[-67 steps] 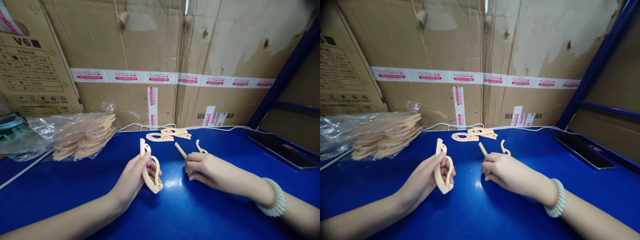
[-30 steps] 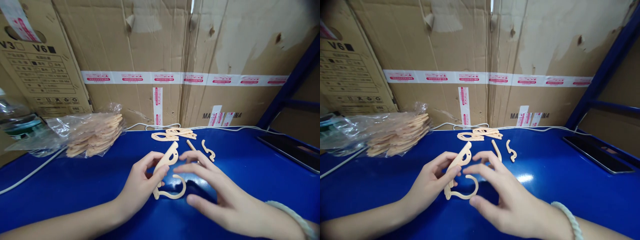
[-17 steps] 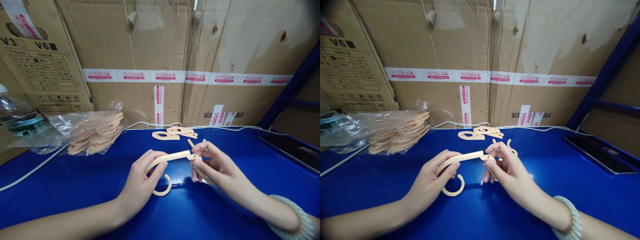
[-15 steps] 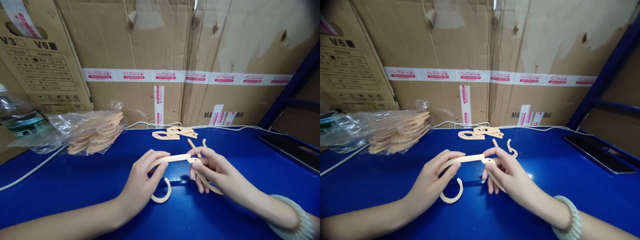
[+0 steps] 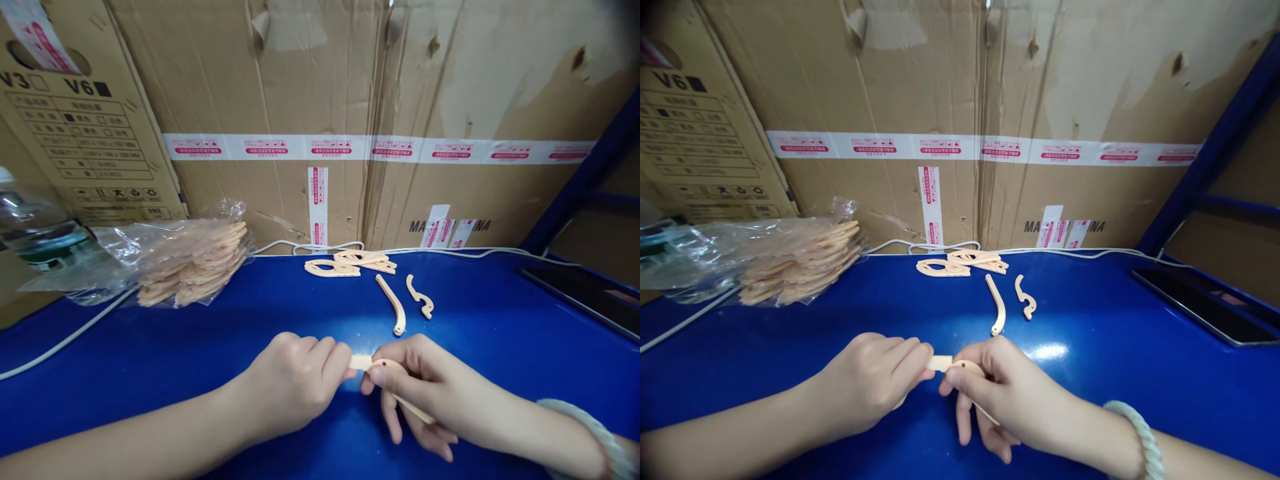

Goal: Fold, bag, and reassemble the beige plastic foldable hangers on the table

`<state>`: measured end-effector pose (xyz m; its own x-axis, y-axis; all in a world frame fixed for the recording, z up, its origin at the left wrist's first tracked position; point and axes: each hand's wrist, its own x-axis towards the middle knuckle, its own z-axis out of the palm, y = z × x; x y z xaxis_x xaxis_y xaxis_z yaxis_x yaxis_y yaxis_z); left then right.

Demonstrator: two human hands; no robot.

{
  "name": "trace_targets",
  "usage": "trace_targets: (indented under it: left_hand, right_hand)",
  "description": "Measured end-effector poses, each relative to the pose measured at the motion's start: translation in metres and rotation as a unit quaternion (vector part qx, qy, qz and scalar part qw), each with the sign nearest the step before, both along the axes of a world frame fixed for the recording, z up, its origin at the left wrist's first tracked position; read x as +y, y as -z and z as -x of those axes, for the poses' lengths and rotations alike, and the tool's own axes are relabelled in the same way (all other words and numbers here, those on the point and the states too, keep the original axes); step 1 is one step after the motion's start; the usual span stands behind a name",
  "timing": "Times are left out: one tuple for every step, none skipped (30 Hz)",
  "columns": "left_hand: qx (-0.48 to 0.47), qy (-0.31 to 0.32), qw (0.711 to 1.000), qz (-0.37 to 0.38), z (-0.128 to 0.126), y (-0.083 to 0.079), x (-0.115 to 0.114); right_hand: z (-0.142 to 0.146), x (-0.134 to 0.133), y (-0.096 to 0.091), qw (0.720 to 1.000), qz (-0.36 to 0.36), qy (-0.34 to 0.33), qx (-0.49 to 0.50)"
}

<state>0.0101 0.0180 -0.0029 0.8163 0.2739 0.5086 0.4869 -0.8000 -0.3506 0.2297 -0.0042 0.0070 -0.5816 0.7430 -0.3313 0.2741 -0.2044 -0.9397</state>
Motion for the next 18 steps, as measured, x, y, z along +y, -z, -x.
trace_targets:
  left_hand:
    - [0.003, -0.001, 1.0, -0.012, 0.0, -0.001, -0.001]
    - [0.004, -0.003, 1.0, -0.022, -0.001, -0.002, -0.002]
    - [0.005, -0.006, 0.999, -0.031, -0.001, -0.003, -0.003]
    - [0.005, -0.008, 0.999, -0.036, -0.001, -0.004, -0.004]
    - [0.004, -0.01, 0.999, -0.039, -0.002, -0.005, -0.005]
    - [0.003, -0.01, 0.999, -0.038, -0.002, -0.005, -0.006]
    - [0.0, -0.01, 0.999, -0.036, -0.002, -0.006, -0.007]
    - [-0.003, -0.01, 0.999, -0.033, -0.002, -0.006, -0.008]
    - [-0.008, -0.009, 1.0, -0.029, -0.002, -0.007, -0.008]
    - [-0.013, -0.008, 1.0, -0.024, -0.002, -0.007, -0.008]
    - [-0.018, -0.013, 1.0, -0.011, -0.002, -0.007, -0.008]
    - [-0.025, -0.023, 0.999, 0.015, -0.003, -0.007, -0.007]
    - [-0.033, -0.038, 0.997, 0.051, -0.003, -0.007, -0.006]
    - [-0.04, -0.052, 0.993, 0.097, -0.003, -0.008, -0.005]
    - [-0.052, -0.065, 0.985, 0.15, -0.003, -0.008, -0.004]
    - [-0.069, -0.076, 0.973, 0.205, -0.002, -0.008, -0.002]
    - [-0.092, -0.084, 0.958, 0.258, -0.002, -0.009, -0.001]
    - [-0.121, -0.092, 0.939, 0.309, -0.003, -0.009, 0.001]
  right_hand:
    - [0.0, -0.001, -0.001, 0.999, -0.026, 0.003, -0.021]
    - [0.0, -0.003, -0.002, 0.997, -0.058, 0.005, -0.041]
    - [0.001, -0.004, -0.003, 0.994, -0.096, 0.006, -0.06]
    - [0.001, -0.005, -0.004, 0.987, -0.139, 0.006, -0.077]
    - [0.001, -0.006, -0.005, 0.978, -0.186, 0.004, -0.091]
    - [0.0, -0.007, -0.006, 0.967, -0.232, 0.004, -0.101]
    - [0.0, -0.008, -0.007, 0.955, -0.277, 0.005, -0.109]
    - [0.0, -0.009, -0.008, 0.941, -0.319, 0.005, -0.117]
    - [0.0, -0.011, -0.009, 0.925, -0.359, 0.005, -0.126]
    - [0.0, -0.012, -0.009, 0.906, -0.401, 0.007, -0.137]
    - [0.0, -0.014, -0.009, 0.882, -0.448, 0.004, -0.15]
    - [0.0, -0.015, -0.009, 0.852, -0.498, -0.005, -0.164]
    - [0.0, -0.016, -0.009, 0.819, -0.545, -0.015, -0.178]
    - [-0.001, -0.016, -0.01, 0.791, -0.582, -0.025, -0.189]
    - [-0.002, -0.015, -0.011, 0.773, -0.604, -0.027, -0.192]
    - [-0.005, -0.012, -0.014, 0.769, -0.61, -0.017, -0.188]
    - [-0.008, -0.007, -0.018, 0.776, -0.605, 0.005, -0.178]
    - [-0.014, 0.0, -0.022, 0.785, -0.597, 0.037, -0.163]
